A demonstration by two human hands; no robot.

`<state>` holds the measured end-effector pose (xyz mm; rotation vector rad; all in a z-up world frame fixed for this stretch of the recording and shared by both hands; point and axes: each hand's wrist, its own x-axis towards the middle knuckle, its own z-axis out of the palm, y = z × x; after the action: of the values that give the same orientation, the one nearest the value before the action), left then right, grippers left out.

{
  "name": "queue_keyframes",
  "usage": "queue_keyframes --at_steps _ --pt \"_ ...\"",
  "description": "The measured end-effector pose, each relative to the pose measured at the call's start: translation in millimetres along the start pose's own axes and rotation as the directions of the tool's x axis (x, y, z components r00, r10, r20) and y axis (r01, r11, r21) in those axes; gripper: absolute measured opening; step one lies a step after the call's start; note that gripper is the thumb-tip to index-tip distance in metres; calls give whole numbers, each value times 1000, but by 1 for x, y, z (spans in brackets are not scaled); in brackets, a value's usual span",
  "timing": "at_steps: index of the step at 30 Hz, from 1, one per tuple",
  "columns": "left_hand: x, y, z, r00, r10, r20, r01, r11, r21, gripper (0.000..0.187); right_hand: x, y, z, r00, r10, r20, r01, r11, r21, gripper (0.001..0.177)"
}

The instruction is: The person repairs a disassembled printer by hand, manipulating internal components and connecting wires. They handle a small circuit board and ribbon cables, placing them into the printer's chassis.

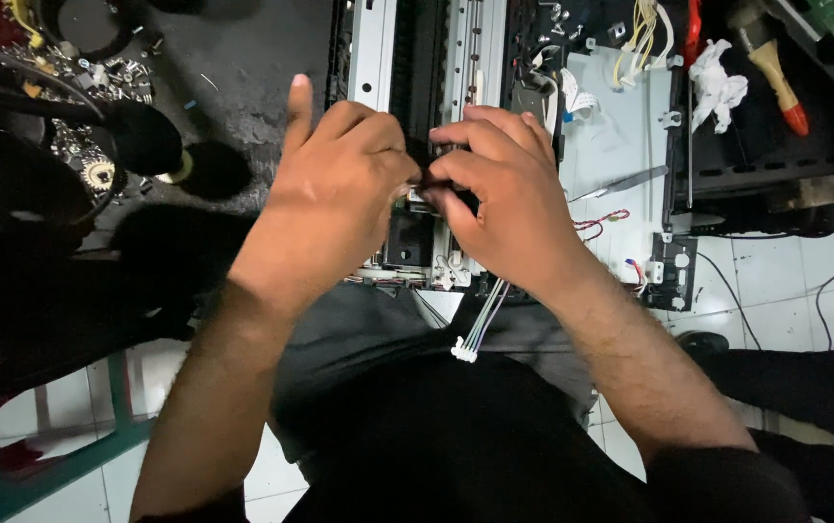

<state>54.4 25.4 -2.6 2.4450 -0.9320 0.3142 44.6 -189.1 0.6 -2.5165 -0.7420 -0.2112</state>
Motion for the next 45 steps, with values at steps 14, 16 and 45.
queue_keyframes --at_steps 14,16,45 --pt "4 0 -3 999 23 26 -25 998 56 6 0 -3 5 999 -20 -40 16 993 -120 11" --pt "6 0 -4 999 45 23 -46 996 75 8 2 -2 -4 999 4 -39 -7 998 -66 6" --pt "-2 4 7 988 138 -63 -110 936 334 25 7 -15 -2 995 -4 96 37 939 -341 14"
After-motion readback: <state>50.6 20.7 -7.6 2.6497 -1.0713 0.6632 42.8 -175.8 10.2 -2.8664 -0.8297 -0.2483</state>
